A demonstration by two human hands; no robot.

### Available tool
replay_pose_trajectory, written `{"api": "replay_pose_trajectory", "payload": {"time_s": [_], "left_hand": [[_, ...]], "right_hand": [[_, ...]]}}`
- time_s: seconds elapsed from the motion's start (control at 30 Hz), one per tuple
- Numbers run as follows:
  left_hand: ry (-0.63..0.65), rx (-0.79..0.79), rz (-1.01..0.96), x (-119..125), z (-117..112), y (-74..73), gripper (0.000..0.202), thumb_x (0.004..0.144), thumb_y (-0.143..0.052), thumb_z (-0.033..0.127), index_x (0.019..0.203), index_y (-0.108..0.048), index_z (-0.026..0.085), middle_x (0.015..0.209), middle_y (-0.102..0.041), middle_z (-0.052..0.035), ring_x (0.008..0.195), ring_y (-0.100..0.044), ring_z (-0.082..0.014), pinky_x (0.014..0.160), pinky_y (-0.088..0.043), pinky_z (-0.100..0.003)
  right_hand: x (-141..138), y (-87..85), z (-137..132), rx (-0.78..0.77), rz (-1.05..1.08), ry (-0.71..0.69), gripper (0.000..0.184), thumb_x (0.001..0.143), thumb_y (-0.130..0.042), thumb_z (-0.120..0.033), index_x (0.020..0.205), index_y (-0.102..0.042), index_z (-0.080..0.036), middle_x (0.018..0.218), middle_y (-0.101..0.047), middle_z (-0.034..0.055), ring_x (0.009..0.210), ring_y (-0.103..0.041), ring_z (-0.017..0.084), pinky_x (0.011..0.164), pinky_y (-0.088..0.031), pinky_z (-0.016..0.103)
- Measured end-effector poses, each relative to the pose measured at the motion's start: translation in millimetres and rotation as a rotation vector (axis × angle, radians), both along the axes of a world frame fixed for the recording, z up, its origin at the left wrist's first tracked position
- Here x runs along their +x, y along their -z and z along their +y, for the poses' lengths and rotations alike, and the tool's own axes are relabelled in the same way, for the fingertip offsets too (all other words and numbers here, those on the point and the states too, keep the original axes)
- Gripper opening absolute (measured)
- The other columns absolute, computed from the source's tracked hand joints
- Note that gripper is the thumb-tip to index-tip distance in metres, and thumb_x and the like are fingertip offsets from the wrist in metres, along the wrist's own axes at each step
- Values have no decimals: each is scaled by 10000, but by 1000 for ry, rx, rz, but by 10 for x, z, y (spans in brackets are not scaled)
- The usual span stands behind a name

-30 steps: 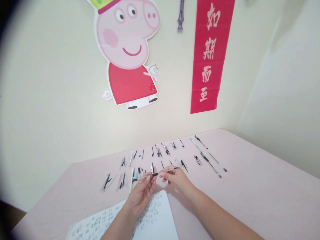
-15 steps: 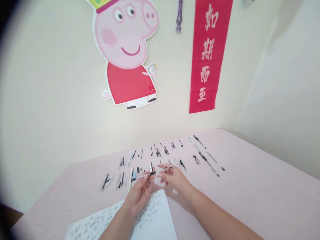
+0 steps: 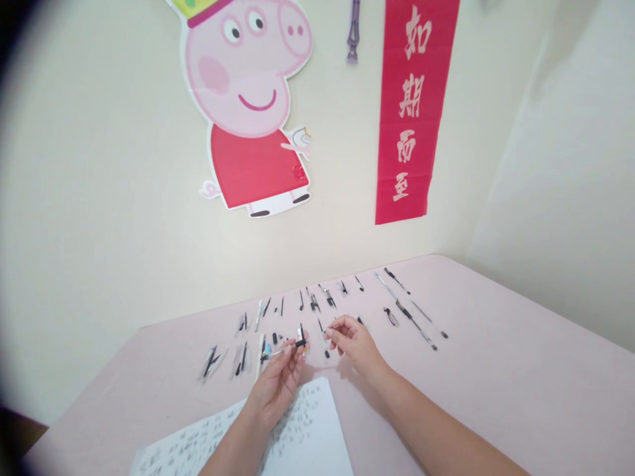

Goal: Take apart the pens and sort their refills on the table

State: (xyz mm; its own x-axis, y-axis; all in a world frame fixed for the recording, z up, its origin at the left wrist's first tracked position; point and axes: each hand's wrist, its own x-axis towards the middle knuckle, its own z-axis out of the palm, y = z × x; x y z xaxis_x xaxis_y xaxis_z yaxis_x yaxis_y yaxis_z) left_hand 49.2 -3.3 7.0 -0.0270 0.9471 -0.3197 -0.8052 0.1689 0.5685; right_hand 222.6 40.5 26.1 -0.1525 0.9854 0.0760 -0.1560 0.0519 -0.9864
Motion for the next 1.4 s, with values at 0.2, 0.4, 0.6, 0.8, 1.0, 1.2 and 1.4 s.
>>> {"api": "replay_pose_trajectory", "payload": {"time_s": [0.2,0.4,0.6,0.8,1.0,1.2,1.4], "left_hand": [[44,38,-7,14,-36,-14,108,752,-594,35,835,-643,83,801,-691,-87,680,-659,-107,671,-548,-181],[41,48,-7,14,-49,-22,105,753,-596,36,835,-640,83,769,-688,-85,671,-659,-103,669,-545,-172],[23,19,-17,4,-31,-21,110,769,-569,31,835,-646,73,773,-691,-95,655,-658,-107,660,-550,-183],[19,-9,-30,-11,-25,1,122,771,-560,23,841,-651,66,811,-694,-109,690,-660,-114,667,-551,-190],[15,-24,-30,-9,-28,2,128,776,-553,23,843,-649,73,828,-693,-107,690,-658,-114,658,-551,-190],[10,-21,-16,-9,-16,16,131,776,-553,22,858,-644,67,854,-689,-121,700,-660,-118,670,-552,-196],[5,-31,-15,-10,-14,33,140,779,-545,16,864,-643,69,870,-688,-121,701,-660,-116,671,-554,-197]], "right_hand": [[-119,89,-46,-26,-64,-120,319,565,-735,-435,688,-578,-185,544,-546,-32,503,-500,109,425,-342,210],[-139,169,-73,-30,-65,-191,279,587,-727,-394,729,-614,-182,665,-604,-9,547,-516,104,450,-364,205],[-53,155,2,57,-251,-167,194,631,-673,-330,762,-652,-189,681,-634,10,558,-547,129,496,-395,239],[369,139,261,367,-795,120,154,735,-531,-229,801,-668,-206,830,-673,54,718,-593,191,681,-440,320],[867,168,468,576,-1315,381,278,777,-449,-147,929,-681,-122,989,-665,122,961,-549,257,903,-374,368],[1008,306,529,596,-1570,418,324,769,-434,-102,993,-664,-56,1071,-642,174,1076,-520,281,990,-311,381],[980,305,516,588,-1637,337,297,776,-415,-64,863,-698,-98,919,-697,121,1063,-540,269,989,-304,354]]}}
